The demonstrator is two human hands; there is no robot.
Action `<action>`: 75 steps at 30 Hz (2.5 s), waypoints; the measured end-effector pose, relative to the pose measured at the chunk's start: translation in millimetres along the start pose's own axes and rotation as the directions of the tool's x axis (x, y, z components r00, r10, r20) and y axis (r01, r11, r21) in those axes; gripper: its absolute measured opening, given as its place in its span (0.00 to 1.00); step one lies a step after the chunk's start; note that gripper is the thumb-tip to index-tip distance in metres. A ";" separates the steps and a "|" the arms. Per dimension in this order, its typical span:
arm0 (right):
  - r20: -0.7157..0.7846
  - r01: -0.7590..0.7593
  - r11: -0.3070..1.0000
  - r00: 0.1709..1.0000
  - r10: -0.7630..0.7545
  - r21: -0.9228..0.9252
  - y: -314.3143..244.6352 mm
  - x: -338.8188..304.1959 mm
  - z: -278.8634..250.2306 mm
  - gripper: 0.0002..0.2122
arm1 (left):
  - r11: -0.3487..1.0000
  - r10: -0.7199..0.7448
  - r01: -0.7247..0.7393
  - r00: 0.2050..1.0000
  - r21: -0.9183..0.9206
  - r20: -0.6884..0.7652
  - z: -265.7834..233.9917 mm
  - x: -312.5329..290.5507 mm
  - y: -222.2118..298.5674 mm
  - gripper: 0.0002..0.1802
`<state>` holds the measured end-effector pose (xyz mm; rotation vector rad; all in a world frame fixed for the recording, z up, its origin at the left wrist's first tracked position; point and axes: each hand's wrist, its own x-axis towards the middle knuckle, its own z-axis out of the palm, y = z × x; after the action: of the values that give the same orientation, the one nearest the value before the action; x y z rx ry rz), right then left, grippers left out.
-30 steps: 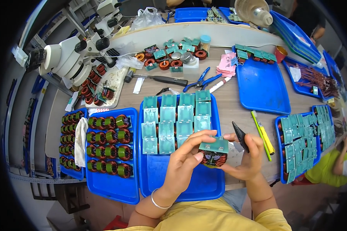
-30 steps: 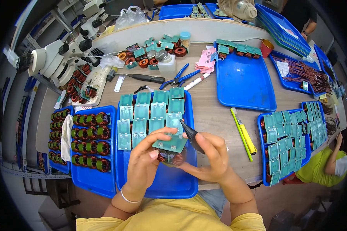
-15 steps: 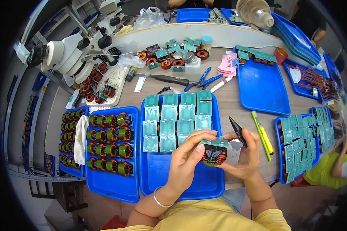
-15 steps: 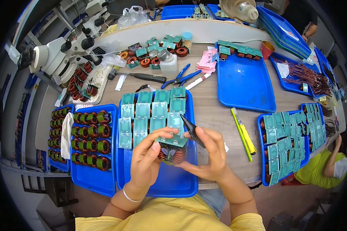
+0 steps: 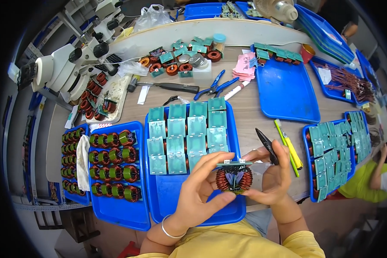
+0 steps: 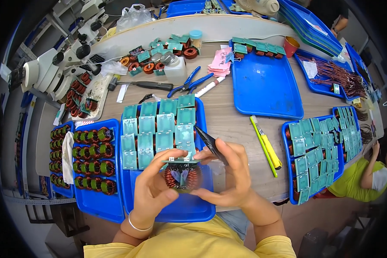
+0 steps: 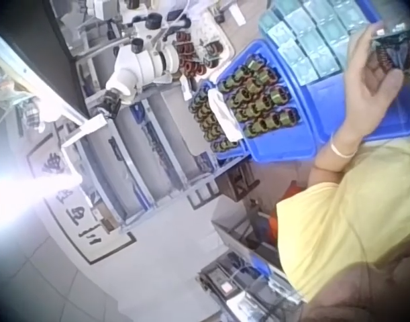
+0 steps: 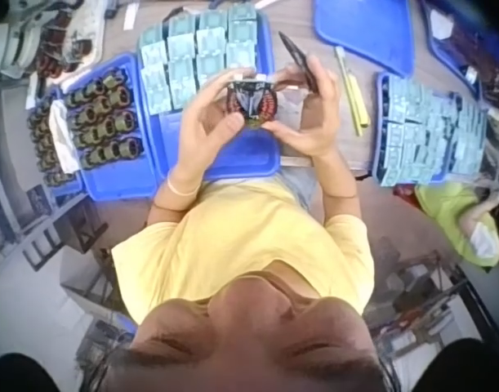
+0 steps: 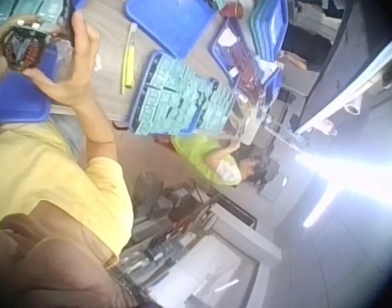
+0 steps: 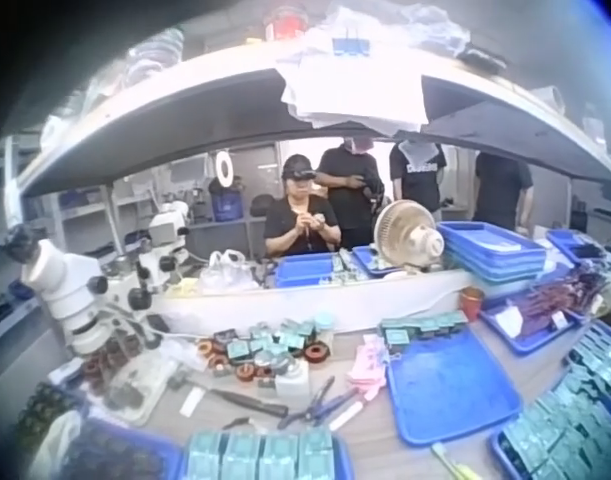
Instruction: Assembling toroidal inductors onto printed circuit boards at an assembly station.
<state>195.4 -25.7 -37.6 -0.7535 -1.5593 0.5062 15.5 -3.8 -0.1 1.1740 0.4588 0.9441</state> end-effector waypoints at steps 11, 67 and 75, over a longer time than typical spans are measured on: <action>-0.015 -0.026 0.991 1.000 0.025 -0.131 -9.3 -1.2 -4.7 0.46 | 0.971 -0.184 0.188 0.982 -0.148 0.037 1.6 1.0 -3.1 0.37; -0.319 -0.088 0.985 0.947 0.038 -0.145 8.7 3.1 -1.5 0.11 | 0.870 -0.153 0.201 0.978 -0.450 0.141 -4.7 -3.9 8.5 0.35; -0.114 -0.026 0.990 0.993 0.010 -0.142 -51.6 34.6 -4.7 0.07 | 0.988 -0.049 0.059 0.996 -0.143 0.071 -5.6 -4.4 3.5 0.37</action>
<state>190.7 -36.9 23.5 -0.8914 -1.4951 0.3609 7.6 -4.0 0.5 1.0527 0.3599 0.8735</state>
